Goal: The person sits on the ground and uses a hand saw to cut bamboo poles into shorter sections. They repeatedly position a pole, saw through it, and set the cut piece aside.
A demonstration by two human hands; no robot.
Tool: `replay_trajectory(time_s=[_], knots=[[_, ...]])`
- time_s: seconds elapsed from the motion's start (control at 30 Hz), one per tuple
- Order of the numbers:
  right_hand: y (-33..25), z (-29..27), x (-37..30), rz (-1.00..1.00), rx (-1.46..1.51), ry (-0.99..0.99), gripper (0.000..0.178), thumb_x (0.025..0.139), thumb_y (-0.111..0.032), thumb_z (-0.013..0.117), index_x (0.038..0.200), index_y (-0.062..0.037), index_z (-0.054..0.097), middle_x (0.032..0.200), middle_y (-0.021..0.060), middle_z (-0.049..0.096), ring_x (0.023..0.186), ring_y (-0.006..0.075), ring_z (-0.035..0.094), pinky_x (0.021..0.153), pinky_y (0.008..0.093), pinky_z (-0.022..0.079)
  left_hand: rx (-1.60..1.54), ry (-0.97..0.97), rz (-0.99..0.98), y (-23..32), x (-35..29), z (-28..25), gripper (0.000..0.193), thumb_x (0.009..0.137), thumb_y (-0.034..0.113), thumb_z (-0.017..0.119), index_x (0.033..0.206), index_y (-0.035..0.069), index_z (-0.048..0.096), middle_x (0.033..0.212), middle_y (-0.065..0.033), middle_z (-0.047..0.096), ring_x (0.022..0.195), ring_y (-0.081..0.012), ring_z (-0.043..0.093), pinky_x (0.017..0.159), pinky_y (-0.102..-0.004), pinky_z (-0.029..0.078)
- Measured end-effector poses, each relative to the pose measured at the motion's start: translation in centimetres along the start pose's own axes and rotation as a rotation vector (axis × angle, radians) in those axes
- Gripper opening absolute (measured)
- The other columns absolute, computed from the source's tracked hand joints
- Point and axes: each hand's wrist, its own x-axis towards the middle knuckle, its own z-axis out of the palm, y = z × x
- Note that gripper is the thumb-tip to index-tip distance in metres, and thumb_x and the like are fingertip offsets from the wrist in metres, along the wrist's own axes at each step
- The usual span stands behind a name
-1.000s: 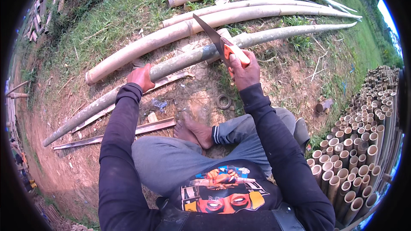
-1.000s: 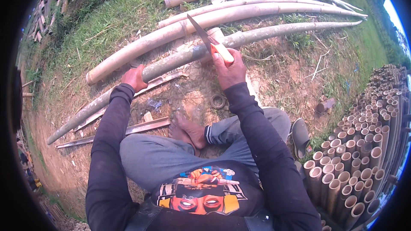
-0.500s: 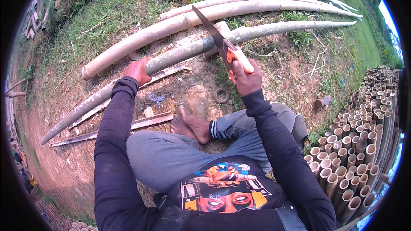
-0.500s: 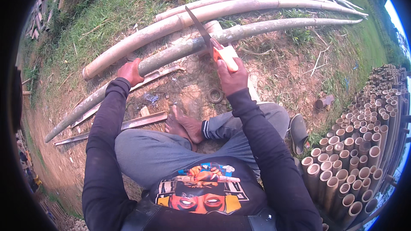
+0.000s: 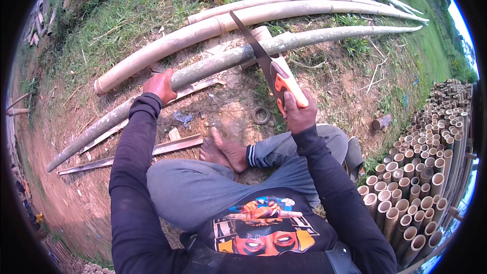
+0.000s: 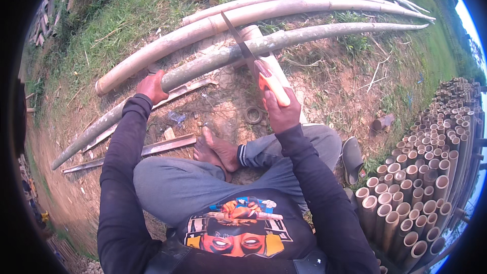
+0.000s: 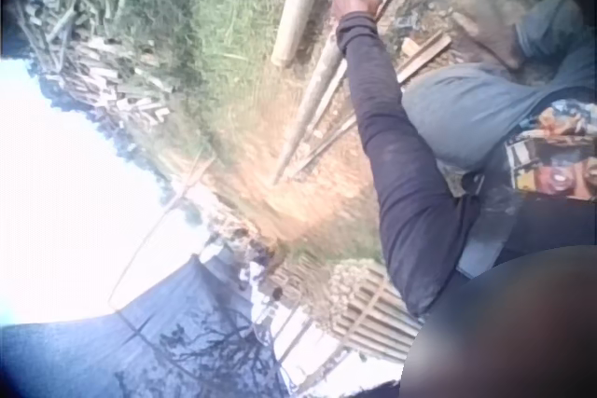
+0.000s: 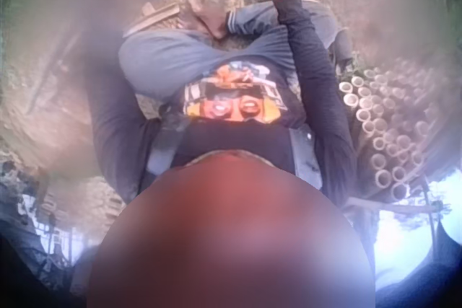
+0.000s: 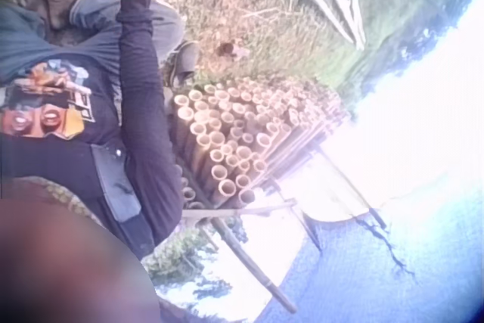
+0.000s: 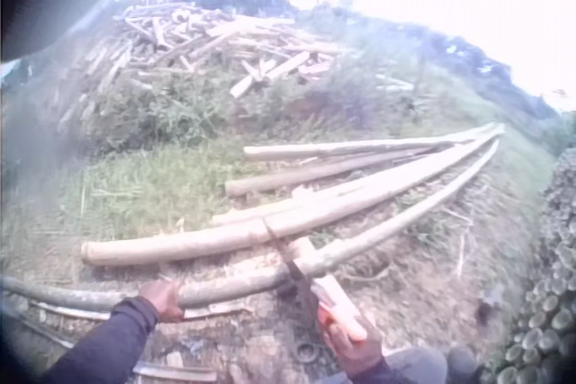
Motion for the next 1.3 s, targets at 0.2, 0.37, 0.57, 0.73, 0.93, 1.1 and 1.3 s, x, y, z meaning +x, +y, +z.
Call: replay_trajectory(time_s=[0.2,0.37,0.57,0.73,0.93,1.1,1.3], knots=[[1.6,-0.4,-0.2,0.271,0.289,-0.087,0.032,0.100,-0.016,0.069,0.126,0.0016,0.066,0.100,0.0082,0.072,0.086,0.0156,0.068,0.071,0.0288,0.056,0.002,-0.038,-0.001,0.1,-0.1,-1.0,0.072,0.071,0.025,0.083,0.136,0.012,0.055,0.113,-0.0232,0.072,0.109,-0.0414,0.069,0.092,-0.0505,0.055],[-5.6,-9.2,-11.1,0.439,0.301,-0.049,0.053,0.096,-0.030,0.077,0.128,0.0098,0.063,0.112,0.0167,0.073,0.087,0.0184,0.071,0.074,0.0294,0.058,0.014,-0.089,-0.050,-0.2,0.6,-0.1,0.070,0.071,0.024,0.083,0.135,0.011,0.056,0.113,-0.0229,0.072,0.109,-0.0405,0.069,0.094,-0.0504,0.056],[1.9,1.1,2.1,0.261,0.121,-0.154,0.026,0.099,-0.016,0.070,0.119,0.0004,0.068,0.092,0.0029,0.069,0.078,0.0104,0.063,0.068,0.0276,0.050,-0.002,-0.015,-0.011,0.2,0.1,-0.6,0.060,0.072,0.023,0.082,0.125,0.011,0.058,0.105,-0.0218,0.073,0.103,-0.0407,0.071,0.089,-0.0512,0.056],[0.0,-1.7,-0.8,0.243,0.145,-0.090,0.031,0.098,-0.021,0.072,0.119,0.0014,0.068,0.092,0.0058,0.072,0.075,0.0127,0.064,0.065,0.0290,0.052,-0.001,-0.032,-0.020,0.3,0.4,-1.0,0.069,0.070,0.024,0.083,0.133,0.013,0.057,0.110,-0.0217,0.073,0.107,-0.0406,0.070,0.092,-0.0500,0.056],[-3.4,-8.5,-10.6,0.245,0.164,-0.022,0.040,0.099,-0.030,0.073,0.114,0.0059,0.067,0.083,0.0076,0.070,0.062,0.0095,0.060,0.058,0.0251,0.049,0.002,-0.031,-0.027,-0.3,0.6,0.2,0.067,0.070,0.022,0.083,0.131,0.011,0.058,0.108,-0.0213,0.074,0.104,-0.0403,0.070,0.090,-0.0502,0.056],[2.4,2.0,1.3,0.120,0.177,-0.037,0.025,0.099,-0.019,0.071,0.112,-0.0002,0.061,0.089,0.0056,0.063,0.078,0.0164,0.058,0.070,0.0328,0.050,0.002,0.018,0.018,0.0,0.1,-0.2,0.062,0.072,0.023,0.082,0.127,0.009,0.058,0.104,-0.0209,0.074,0.101,-0.0404,0.072,0.087,-0.0507,0.057],[1.5,-3.4,-5.2,0.235,0.166,-0.080,0.032,0.098,-0.020,0.073,0.121,0.0022,0.067,0.099,0.0092,0.074,0.082,0.0145,0.066,0.070,0.0307,0.055,0.011,0.006,0.014,0.0,0.1,-0.6,0.060,0.073,0.022,0.081,0.127,0.009,0.057,0.104,-0.0210,0.074,0.101,-0.0407,0.071,0.088,-0.0509,0.057]])
